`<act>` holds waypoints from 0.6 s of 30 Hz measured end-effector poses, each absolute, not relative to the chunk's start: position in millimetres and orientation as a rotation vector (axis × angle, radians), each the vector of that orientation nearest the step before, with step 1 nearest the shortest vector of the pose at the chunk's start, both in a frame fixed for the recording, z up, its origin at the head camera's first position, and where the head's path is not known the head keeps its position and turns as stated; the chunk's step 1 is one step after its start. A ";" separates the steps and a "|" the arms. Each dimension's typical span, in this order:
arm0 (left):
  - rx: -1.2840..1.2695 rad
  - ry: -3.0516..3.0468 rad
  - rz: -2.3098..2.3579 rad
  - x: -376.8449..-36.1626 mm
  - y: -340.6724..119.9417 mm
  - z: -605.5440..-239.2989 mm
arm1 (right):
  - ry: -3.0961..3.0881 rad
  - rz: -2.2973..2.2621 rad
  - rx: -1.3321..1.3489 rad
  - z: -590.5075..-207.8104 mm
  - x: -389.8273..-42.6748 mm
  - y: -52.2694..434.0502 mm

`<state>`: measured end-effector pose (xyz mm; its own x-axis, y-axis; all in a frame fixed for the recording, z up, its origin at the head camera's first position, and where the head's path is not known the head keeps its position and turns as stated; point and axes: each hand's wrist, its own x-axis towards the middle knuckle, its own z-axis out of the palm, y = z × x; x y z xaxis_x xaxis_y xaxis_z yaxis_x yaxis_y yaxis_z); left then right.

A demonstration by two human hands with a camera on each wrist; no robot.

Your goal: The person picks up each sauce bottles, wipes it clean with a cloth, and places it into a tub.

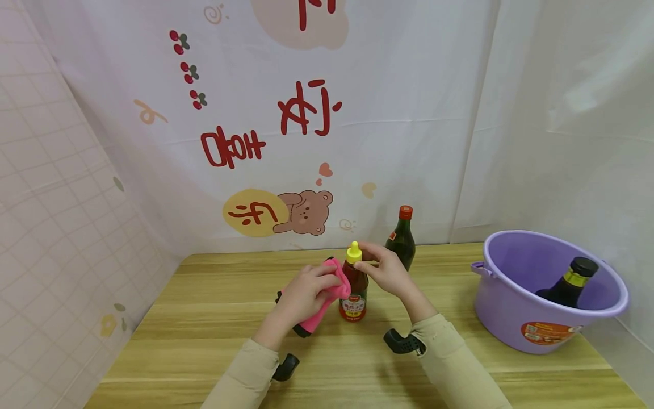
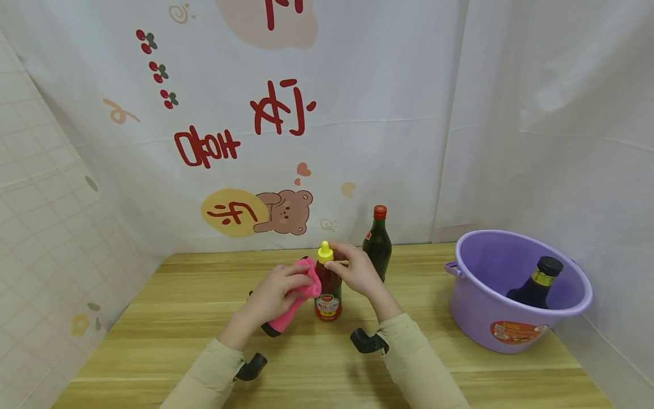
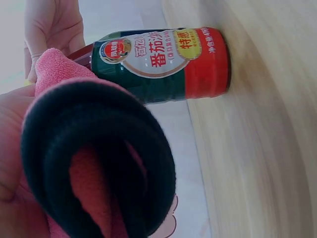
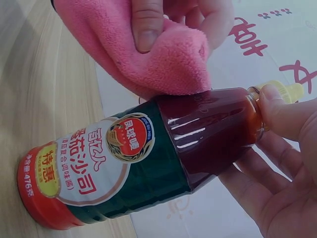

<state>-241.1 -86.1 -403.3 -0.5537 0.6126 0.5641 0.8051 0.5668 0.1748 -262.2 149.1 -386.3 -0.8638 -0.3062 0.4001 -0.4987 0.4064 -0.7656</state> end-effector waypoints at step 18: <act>-1.163 -2.335 -0.630 -241.8 -90.9 -422.1 | -2.454 1.446 0.715 -384.6 -259.9 149.4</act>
<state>-241.8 -90.9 -422.1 -0.5406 0.6114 0.5779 0.8191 0.5391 0.1959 -259.9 149.4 -384.6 -0.8619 -0.3024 0.4070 -0.5026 0.4033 -0.7647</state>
